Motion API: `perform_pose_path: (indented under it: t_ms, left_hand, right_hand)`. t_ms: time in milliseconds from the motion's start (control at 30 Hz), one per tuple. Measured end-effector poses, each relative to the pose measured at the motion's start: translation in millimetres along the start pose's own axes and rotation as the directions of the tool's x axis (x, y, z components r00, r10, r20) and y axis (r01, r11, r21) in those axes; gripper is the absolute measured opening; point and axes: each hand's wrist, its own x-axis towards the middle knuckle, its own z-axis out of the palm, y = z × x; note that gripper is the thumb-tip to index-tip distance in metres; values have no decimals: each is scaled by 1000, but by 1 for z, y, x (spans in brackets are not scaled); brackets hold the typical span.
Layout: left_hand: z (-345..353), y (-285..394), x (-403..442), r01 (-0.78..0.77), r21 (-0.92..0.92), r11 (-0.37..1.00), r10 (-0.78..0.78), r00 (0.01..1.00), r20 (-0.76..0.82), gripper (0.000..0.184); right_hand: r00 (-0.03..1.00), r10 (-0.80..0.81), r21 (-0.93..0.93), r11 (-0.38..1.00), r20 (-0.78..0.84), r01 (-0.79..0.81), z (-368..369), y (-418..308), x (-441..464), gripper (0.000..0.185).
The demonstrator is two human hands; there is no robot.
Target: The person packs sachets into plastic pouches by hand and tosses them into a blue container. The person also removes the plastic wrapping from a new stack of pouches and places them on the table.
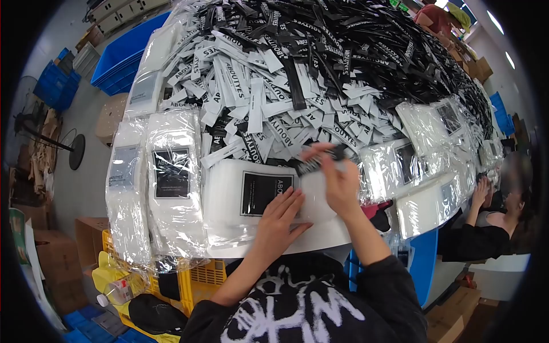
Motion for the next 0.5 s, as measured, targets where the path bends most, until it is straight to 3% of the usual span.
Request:
perform_pose_path:
  t_ms: [33,100,167,233,267,300,333,367,433,467,500]
  left_hand:
    - [-2,1,2,14,-18,1000,-14,1000,6,56]
    - [-8,3,4,79,-76,994,-78,997,21,56]
    - [-14,4,5,175,-160,971,-170,984,49,57]
    - [-16,-1,5,136,-230,964,-127,991,51,49]
    - [-17,-4,4,122,-261,958,-113,992,47,45]
    - [-16,-6,5,107,-290,951,-100,994,41,42]
    - [-11,-9,4,29,-245,969,-54,994,-98,30]
    - [-10,-6,2,130,-246,961,-155,984,-88,27]
    - [-12,-1,-2,318,-236,918,-342,937,-68,24]
    - [-6,-5,-4,223,-221,950,-262,950,-169,24]
    - [-5,-2,-3,217,-222,951,-269,932,-243,19]
  right_hand:
    - [990,26,144,990,-139,-6,-10,-1,-17,15]
    - [981,134,641,768,-139,-14,-43,-3,-57,13]
    - [941,41,258,965,-336,51,-50,10,-90,11]
    - [969,64,-125,987,-240,-96,-63,20,-110,13]
    - [922,253,-3,964,-295,-265,-66,30,-128,9]
    - [886,302,85,953,-352,-291,-67,24,-139,10]
    - [902,187,169,977,-389,-130,-60,17,-136,12]
    - [896,78,246,969,-437,35,-54,12,-136,15]
    - [945,75,-134,983,-317,-123,-59,35,-152,22]
    - [927,240,208,961,-287,-184,-53,42,-161,27]
    - [944,168,191,975,-284,-116,-51,38,-157,27]
